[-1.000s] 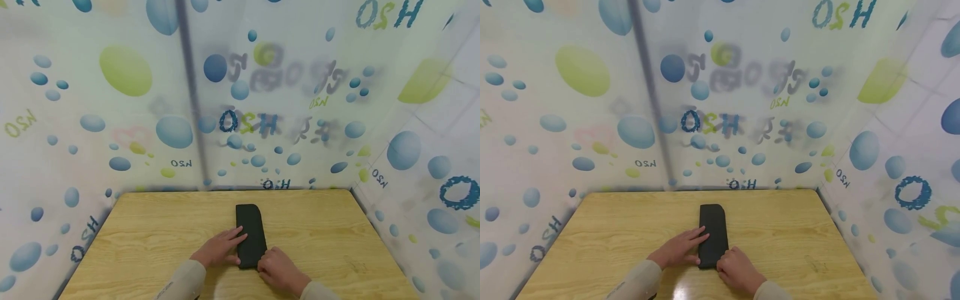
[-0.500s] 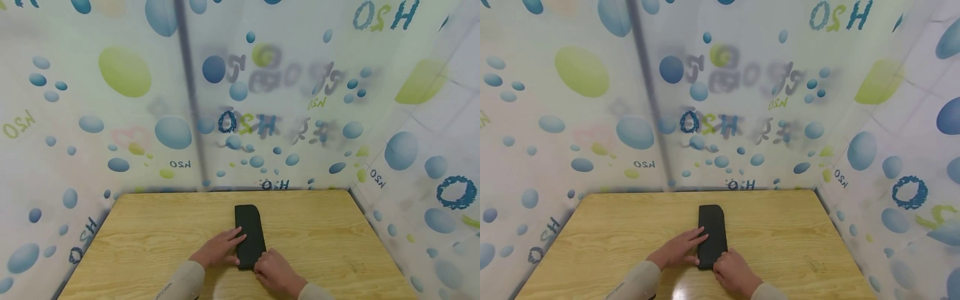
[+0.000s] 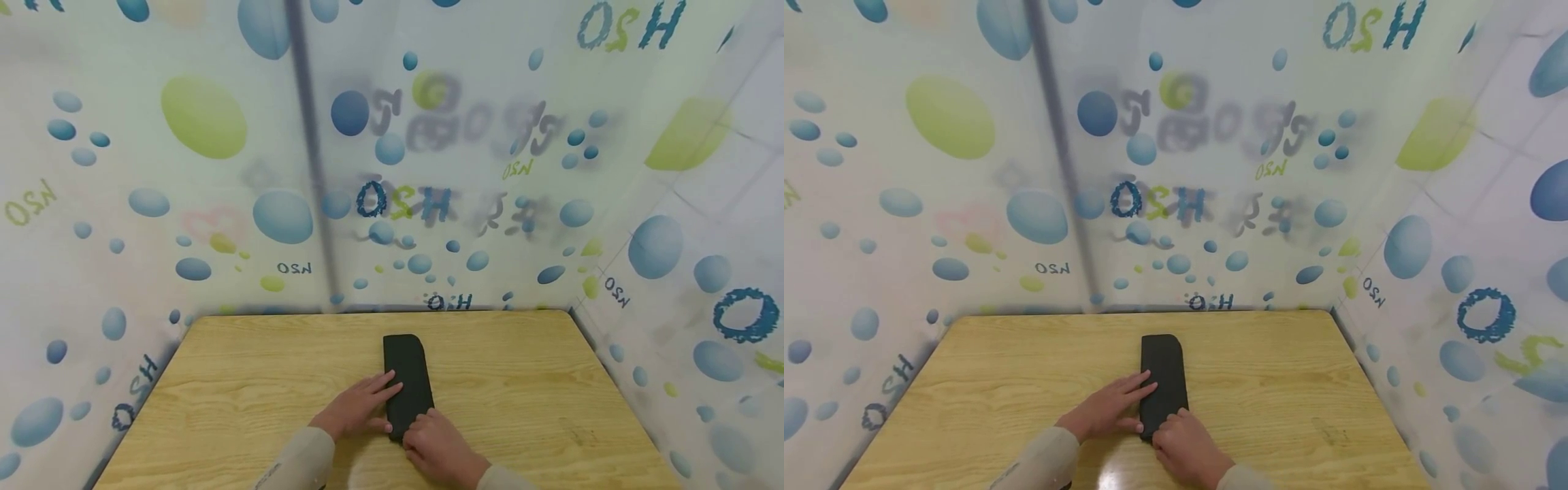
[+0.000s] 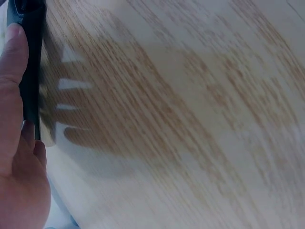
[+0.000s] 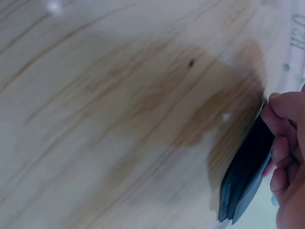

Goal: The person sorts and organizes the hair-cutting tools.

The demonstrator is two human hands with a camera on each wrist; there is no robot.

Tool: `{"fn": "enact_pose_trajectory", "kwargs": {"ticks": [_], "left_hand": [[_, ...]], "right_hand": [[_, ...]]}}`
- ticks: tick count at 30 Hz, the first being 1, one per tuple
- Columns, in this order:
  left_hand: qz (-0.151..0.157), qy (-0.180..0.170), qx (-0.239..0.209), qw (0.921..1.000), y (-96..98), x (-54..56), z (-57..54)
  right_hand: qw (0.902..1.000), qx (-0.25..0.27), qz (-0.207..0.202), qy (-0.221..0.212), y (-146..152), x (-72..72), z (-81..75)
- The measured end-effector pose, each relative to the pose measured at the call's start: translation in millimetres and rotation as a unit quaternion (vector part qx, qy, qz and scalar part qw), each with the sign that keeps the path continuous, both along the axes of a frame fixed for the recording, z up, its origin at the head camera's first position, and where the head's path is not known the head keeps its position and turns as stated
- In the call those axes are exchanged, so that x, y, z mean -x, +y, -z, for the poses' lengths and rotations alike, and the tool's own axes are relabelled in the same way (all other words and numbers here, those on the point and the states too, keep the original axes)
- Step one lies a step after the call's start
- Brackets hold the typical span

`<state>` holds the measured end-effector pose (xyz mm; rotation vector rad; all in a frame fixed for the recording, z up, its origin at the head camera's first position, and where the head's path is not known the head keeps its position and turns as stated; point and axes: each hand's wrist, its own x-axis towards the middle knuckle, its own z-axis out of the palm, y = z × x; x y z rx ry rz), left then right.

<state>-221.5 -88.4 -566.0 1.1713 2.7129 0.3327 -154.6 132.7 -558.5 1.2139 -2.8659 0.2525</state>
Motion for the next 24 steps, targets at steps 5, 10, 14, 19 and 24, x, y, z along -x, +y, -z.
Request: {"fn": "enact_pose_trajectory", "kwargs": {"ticks": [5,10,14,19,24], "left_hand": [[-0.006,-0.01,0.005,0.9999,1.7,-1.1,-2.8],[-0.015,-0.013,0.012,0.9997,2.3,-2.3,-5.4],[-0.015,-0.01,0.011,0.9998,2.6,-2.8,-6.3],[-0.016,-0.004,0.011,0.9998,3.8,-4.1,-7.2],[-0.018,-0.003,0.011,0.9998,5.1,-4.7,-6.7]], "right_hand": [[0.9997,-0.005,-0.006,0.021,-4.7,0.5,4.4],[0.9999,-0.008,0.003,0.009,-6.9,-0.1,4.3],[0.9999,-0.011,0.01,-0.003,-9.1,-0.7,1.9],[0.9999,-0.009,0.008,0.008,-10.7,-2.3,1.7],[0.9998,-0.008,0.011,0.017,-11.6,-2.8,3.5]]}}
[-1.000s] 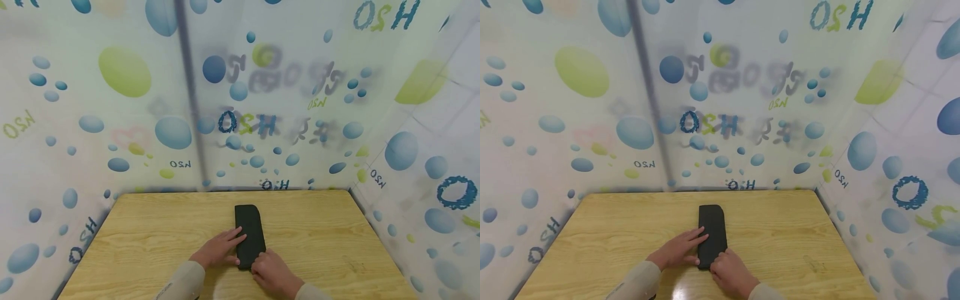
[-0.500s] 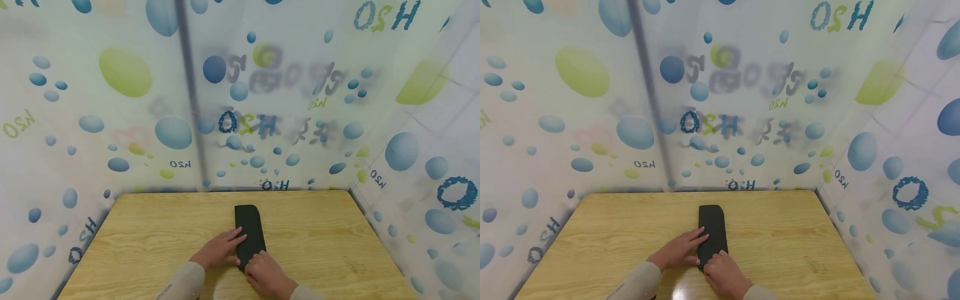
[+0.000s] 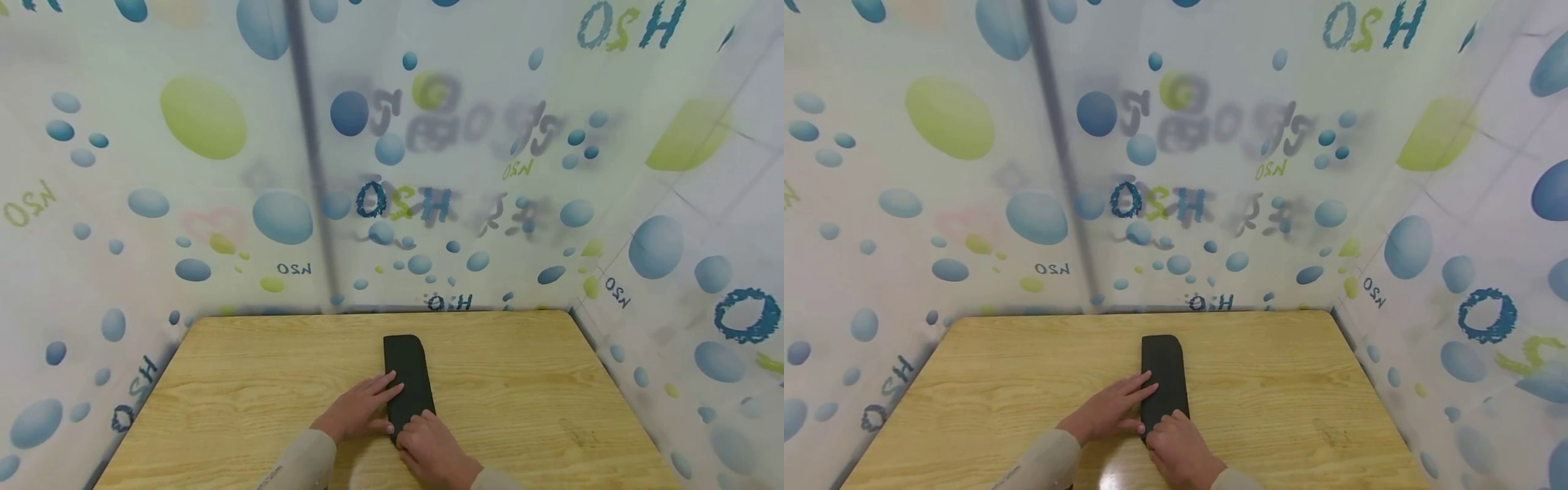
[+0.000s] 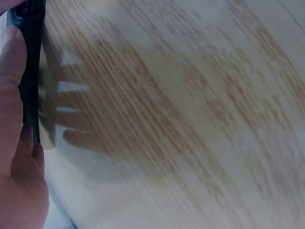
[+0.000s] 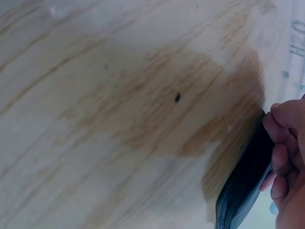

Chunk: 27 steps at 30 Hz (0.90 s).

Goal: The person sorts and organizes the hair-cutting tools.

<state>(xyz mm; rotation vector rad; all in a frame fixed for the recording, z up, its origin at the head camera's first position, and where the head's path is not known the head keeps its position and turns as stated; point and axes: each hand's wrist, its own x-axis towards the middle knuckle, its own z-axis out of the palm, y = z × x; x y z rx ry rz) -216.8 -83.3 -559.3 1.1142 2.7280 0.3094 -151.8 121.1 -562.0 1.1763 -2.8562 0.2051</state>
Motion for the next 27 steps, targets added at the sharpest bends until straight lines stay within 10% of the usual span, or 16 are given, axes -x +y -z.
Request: {"fn": "enact_pose_trajectory", "kwargs": {"ticks": [27], "left_hand": [[-0.009,-0.027,-0.002,0.9996,1.4,0.2,-5.4]], "right_hand": [[0.9993,0.022,-0.007,-0.03,9.8,0.2,-0.5]]}}
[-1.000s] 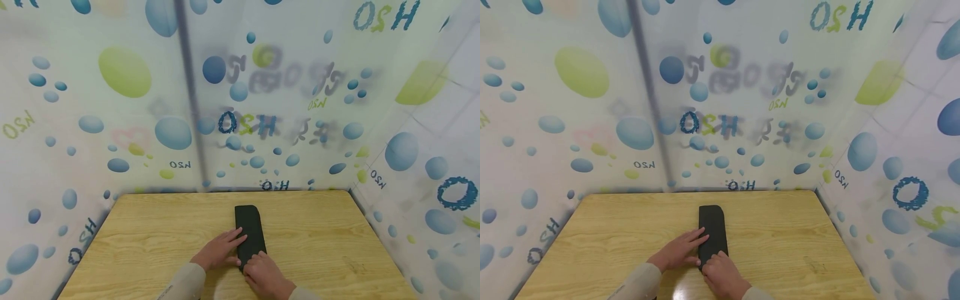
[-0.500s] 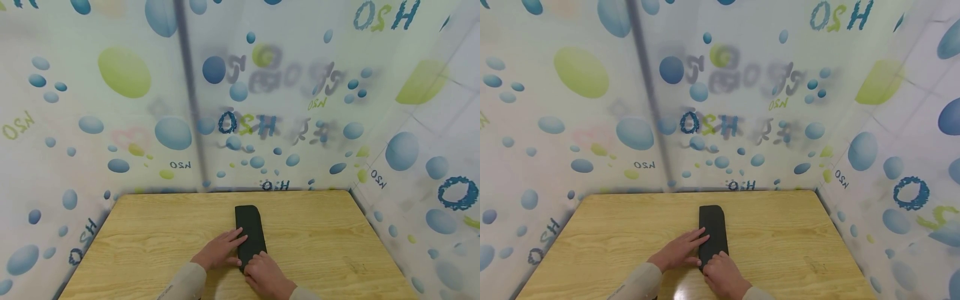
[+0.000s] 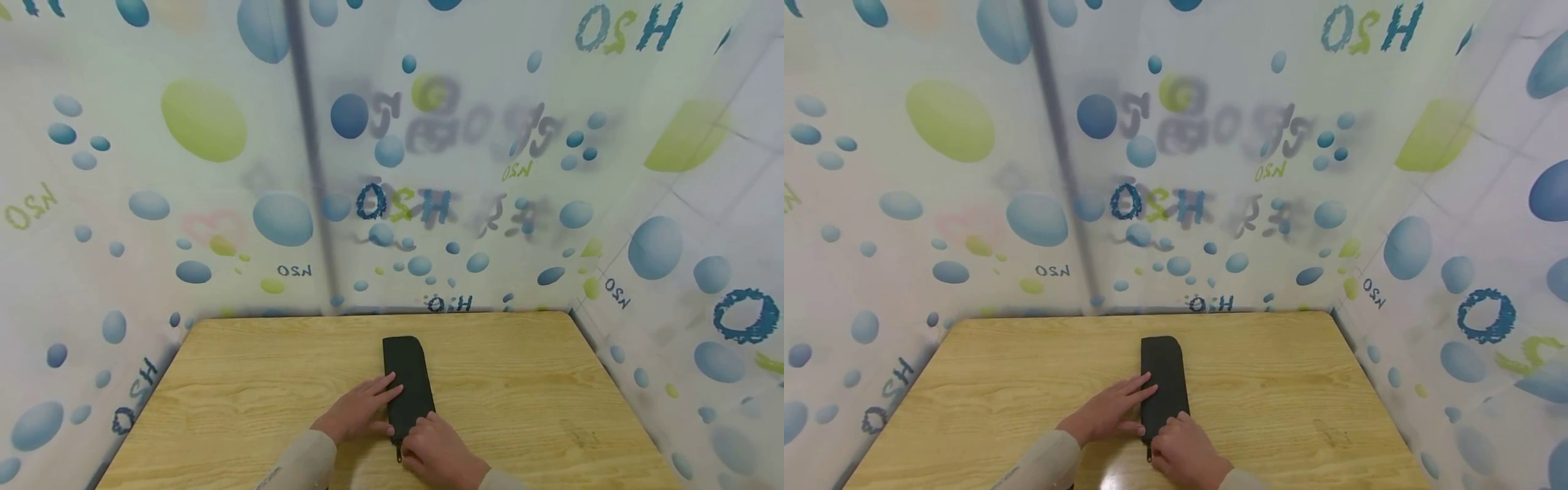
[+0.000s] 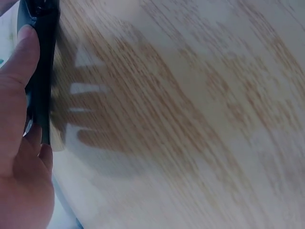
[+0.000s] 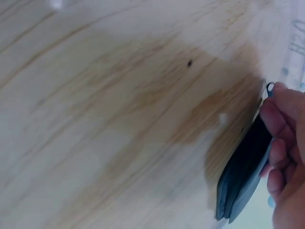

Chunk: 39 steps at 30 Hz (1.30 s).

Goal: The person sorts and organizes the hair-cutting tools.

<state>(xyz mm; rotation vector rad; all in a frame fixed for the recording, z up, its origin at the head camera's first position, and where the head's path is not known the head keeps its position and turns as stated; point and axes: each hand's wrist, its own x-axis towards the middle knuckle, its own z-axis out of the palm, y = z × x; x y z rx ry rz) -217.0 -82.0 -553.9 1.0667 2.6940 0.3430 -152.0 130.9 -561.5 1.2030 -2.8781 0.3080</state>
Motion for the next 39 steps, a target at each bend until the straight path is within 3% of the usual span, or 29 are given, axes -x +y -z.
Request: {"fn": "enact_pose_trajectory", "kwargs": {"ticks": [4,9,13,18,22,28,35,39], "left_hand": [[-0.011,-0.028,-0.027,0.9992,-1.2,-1.4,-3.4],[-0.022,-0.049,-0.063,0.9966,-0.5,-2.7,-5.7],[-0.044,-0.018,-0.079,0.9957,4.5,-4.7,-0.7],[-0.096,0.026,-0.082,0.9917,14.1,-13.5,8.1],[-0.146,0.025,-0.084,0.9853,23.2,-21.5,11.7],[-0.205,-0.001,-0.111,0.9724,37.3,-29.9,10.7],[-0.29,-0.032,-0.146,0.9454,62.3,-33.8,9.2],[-0.33,-0.032,-0.148,0.9317,76.5,-33.8,10.2]], "right_hand": [[0.9996,0.025,-0.011,-0.003,12.4,2.7,-2.4],[0.9988,0.039,0.004,0.029,33.1,11.9,-10.5],[0.9978,0.043,0.037,0.032,52.9,21.5,-16.4],[0.9957,0.041,0.079,0.026,80.0,30.4,-21.5],[0.9926,0.032,0.109,0.043,102.7,35.5,-18.0],[0.9867,0.025,0.152,0.053,131.0,42.4,-8.8],[0.9756,0.025,0.209,0.063,148.0,41.9,-5.1],[0.967,0.016,0.249,0.05,152.7,42.2,-3.1]]}}
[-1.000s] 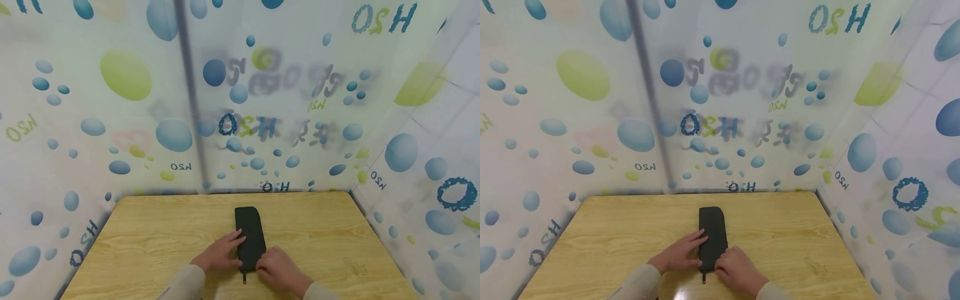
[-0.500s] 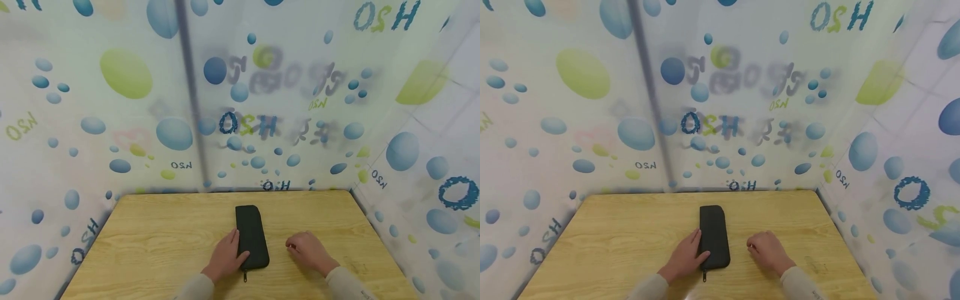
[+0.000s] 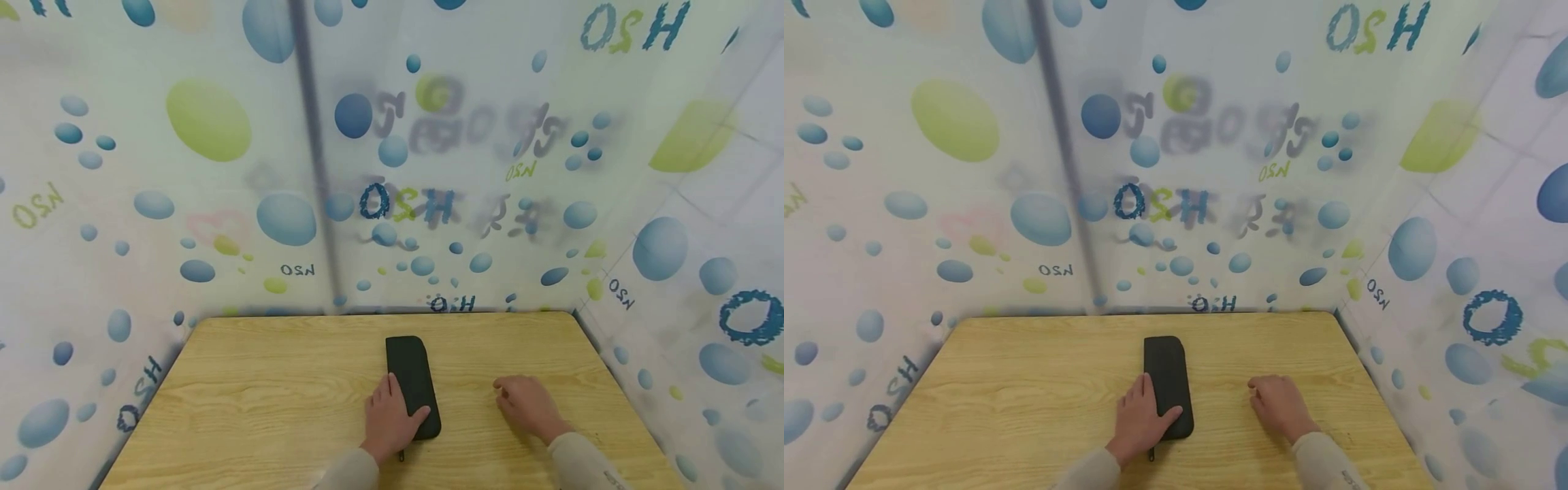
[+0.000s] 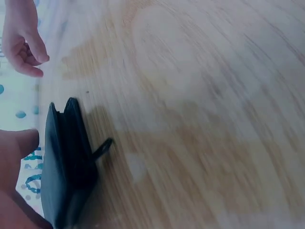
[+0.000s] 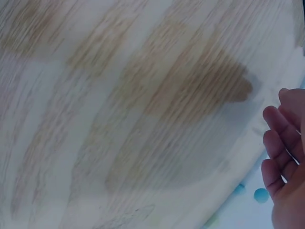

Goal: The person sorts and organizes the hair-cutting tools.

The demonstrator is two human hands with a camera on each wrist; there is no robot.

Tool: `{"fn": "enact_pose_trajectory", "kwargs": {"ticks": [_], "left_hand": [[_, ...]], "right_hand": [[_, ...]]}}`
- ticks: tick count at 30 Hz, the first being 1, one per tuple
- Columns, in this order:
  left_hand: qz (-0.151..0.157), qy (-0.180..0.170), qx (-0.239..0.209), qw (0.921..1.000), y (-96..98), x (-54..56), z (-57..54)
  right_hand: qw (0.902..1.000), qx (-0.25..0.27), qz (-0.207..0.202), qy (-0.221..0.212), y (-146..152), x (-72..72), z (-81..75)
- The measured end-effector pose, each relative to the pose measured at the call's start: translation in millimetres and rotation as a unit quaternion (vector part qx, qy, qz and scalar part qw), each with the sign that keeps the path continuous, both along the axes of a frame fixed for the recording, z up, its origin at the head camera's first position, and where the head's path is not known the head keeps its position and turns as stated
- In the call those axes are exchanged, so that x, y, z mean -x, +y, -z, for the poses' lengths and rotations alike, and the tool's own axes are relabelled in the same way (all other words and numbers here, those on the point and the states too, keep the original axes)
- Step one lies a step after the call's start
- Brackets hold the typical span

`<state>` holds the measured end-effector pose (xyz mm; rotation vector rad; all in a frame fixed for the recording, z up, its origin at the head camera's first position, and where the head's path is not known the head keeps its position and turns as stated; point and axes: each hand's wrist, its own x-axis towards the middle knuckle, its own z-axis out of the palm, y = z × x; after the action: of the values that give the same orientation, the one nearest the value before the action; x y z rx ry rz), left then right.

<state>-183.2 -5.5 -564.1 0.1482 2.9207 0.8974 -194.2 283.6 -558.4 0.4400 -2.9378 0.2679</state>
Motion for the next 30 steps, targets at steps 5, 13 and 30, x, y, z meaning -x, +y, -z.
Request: {"fn": "enact_pose_trajectory", "kwargs": {"ticks": [5,13,30], "left_hand": [[-0.034,0.007,0.027,0.999,12.2,0.5,3.0],[-0.06,0.0,0.04,0.9974,23.0,1.4,-3.8],[0.013,-0.027,0.098,0.9947,7.7,11.9,-15.2]], "right_hand": [[0.9998,0.0,0.02,0.005,4.3,-0.8,0.5],[0.9992,-0.006,0.03,0.026,7.6,-3.7,2.9],[0.9992,-0.013,0.028,0.025,6.7,-8.8,4.1]]}}
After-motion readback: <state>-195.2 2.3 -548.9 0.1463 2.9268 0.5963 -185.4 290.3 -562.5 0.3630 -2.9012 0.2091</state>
